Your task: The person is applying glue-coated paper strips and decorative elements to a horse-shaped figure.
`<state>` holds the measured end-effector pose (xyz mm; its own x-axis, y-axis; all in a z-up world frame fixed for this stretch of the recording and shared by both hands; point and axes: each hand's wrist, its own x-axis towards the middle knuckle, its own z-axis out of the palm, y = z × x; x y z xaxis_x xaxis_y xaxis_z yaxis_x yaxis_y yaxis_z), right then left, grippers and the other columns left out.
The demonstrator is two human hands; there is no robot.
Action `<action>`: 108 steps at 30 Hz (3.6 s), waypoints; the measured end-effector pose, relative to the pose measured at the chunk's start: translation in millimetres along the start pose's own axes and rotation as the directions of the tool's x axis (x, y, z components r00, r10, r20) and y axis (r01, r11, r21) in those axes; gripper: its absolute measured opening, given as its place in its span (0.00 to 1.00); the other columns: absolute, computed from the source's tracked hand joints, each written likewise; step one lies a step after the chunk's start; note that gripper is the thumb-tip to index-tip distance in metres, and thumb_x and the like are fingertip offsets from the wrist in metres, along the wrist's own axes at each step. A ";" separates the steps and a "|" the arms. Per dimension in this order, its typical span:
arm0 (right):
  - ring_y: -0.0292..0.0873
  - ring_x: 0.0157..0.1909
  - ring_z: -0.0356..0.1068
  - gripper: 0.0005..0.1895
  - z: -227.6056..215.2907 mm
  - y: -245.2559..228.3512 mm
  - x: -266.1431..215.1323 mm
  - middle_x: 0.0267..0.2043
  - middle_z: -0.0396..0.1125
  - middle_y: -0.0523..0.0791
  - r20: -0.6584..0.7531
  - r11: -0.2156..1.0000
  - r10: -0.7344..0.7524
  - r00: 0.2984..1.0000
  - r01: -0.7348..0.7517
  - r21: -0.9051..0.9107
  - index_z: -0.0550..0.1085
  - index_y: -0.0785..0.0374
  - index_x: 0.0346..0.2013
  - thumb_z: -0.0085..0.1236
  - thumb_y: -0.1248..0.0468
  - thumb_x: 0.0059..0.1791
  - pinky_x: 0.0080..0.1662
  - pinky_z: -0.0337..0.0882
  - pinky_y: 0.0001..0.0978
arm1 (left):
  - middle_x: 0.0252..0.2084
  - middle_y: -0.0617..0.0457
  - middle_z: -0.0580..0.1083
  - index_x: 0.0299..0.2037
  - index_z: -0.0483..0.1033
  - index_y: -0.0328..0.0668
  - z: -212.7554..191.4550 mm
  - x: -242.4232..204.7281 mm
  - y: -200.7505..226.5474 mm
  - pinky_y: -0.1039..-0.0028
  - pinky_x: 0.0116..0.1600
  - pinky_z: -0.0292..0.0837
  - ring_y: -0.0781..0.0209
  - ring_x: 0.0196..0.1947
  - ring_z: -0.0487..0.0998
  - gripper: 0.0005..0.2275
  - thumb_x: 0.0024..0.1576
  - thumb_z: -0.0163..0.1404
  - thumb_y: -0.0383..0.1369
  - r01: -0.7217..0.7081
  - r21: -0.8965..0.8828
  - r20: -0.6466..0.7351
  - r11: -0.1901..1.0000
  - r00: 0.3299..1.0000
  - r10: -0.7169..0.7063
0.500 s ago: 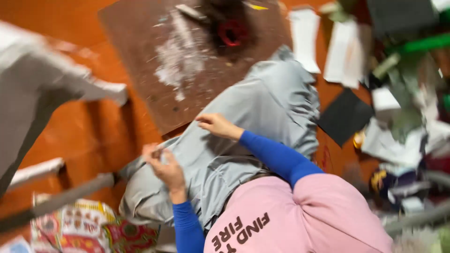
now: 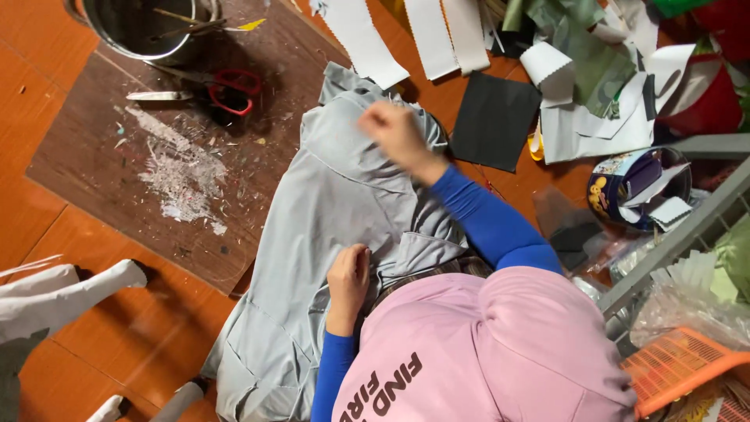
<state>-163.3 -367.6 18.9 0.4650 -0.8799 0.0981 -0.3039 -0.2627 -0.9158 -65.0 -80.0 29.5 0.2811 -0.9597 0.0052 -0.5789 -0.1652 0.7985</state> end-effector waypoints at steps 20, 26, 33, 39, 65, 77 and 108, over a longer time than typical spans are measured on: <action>0.60 0.69 0.58 0.23 -98.8 164.6 -131.7 0.67 0.63 0.55 -0.034 0.697 0.143 0.989 -0.125 -0.706 0.70 0.62 0.60 0.57 0.66 0.49 0.63 0.59 0.52 | 0.36 0.43 0.75 0.43 0.76 0.35 -6.7 -3.8 -12.8 0.65 0.39 0.73 0.49 0.33 0.77 0.04 0.60 0.53 0.24 0.128 -0.007 0.000 0.992 0.992 -0.128; 0.56 0.53 0.70 0.22 -112.0 173.7 -117.1 0.52 0.69 0.54 -0.147 0.883 0.257 0.955 -0.294 -0.366 0.69 0.64 0.64 0.47 0.73 0.54 0.56 0.71 0.46 | 0.38 0.42 0.76 0.44 0.76 0.35 -7.8 -3.3 -14.2 0.62 0.42 0.73 0.45 0.37 0.78 0.04 0.60 0.52 0.23 0.141 -0.007 -0.006 0.990 0.990 -0.142; 0.54 0.43 0.76 0.08 -62.0 193.9 -42.0 0.42 0.73 0.54 -0.250 0.945 0.096 0.963 -0.167 -0.281 0.77 0.67 0.46 0.57 0.69 0.53 0.44 0.75 0.40 | 0.38 0.40 0.76 0.43 0.76 0.34 -7.9 -3.4 -11.4 0.61 0.42 0.73 0.42 0.37 0.78 0.04 0.60 0.52 0.23 0.194 0.018 -0.006 0.981 0.981 -0.194; 0.41 0.37 0.75 0.16 8.5 261.0 44.8 0.37 0.76 0.50 -0.238 0.934 0.356 0.904 -0.336 0.122 0.75 0.71 0.48 0.65 0.65 0.50 0.39 0.74 0.32 | 0.39 0.42 0.77 0.43 0.76 0.35 -6.8 0.8 -8.6 0.62 0.43 0.74 0.44 0.38 0.79 0.05 0.59 0.53 0.24 0.215 0.027 -0.014 0.976 0.977 -0.215; 0.36 0.31 0.68 0.08 20.7 263.7 22.2 0.35 0.71 0.46 -0.272 0.834 0.501 0.822 -0.373 0.407 0.74 0.69 0.42 0.61 0.70 0.49 0.32 0.71 0.28 | 0.38 0.41 0.76 0.44 0.75 0.35 -4.3 11.2 -7.1 0.59 0.42 0.73 0.41 0.38 0.78 0.06 0.58 0.52 0.23 0.205 0.123 0.024 0.971 0.977 -0.210; 0.38 0.36 0.74 0.09 -45.2 242.0 6.5 0.46 0.71 0.47 -0.446 0.650 0.576 0.684 -0.052 0.758 0.68 0.65 0.51 0.51 0.69 0.56 0.36 0.78 0.29 | 0.39 0.42 0.77 0.45 0.75 0.35 3.4 -9.7 -4.8 0.61 0.41 0.73 0.43 0.36 0.78 0.06 0.60 0.51 0.24 0.165 0.113 -0.037 0.980 0.986 -0.162; 0.50 0.67 0.62 0.19 64.0 269.8 -89.7 0.64 0.65 0.52 0.432 0.845 0.110 0.895 -0.313 0.433 0.67 0.60 0.64 0.39 0.58 0.61 0.66 0.59 0.34 | 0.37 0.39 0.76 0.41 0.73 0.34 32.1 -34.0 -0.7 0.57 0.41 0.73 0.39 0.37 0.78 0.05 0.59 0.51 0.27 0.318 0.205 -0.046 0.925 0.948 -0.316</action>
<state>-233.8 -334.3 -261.9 0.7418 -0.6457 -0.1809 -0.0420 0.2245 -0.9736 -98.7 -54.6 9.4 0.4845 -0.8469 -0.2194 -0.6034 -0.5051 0.6171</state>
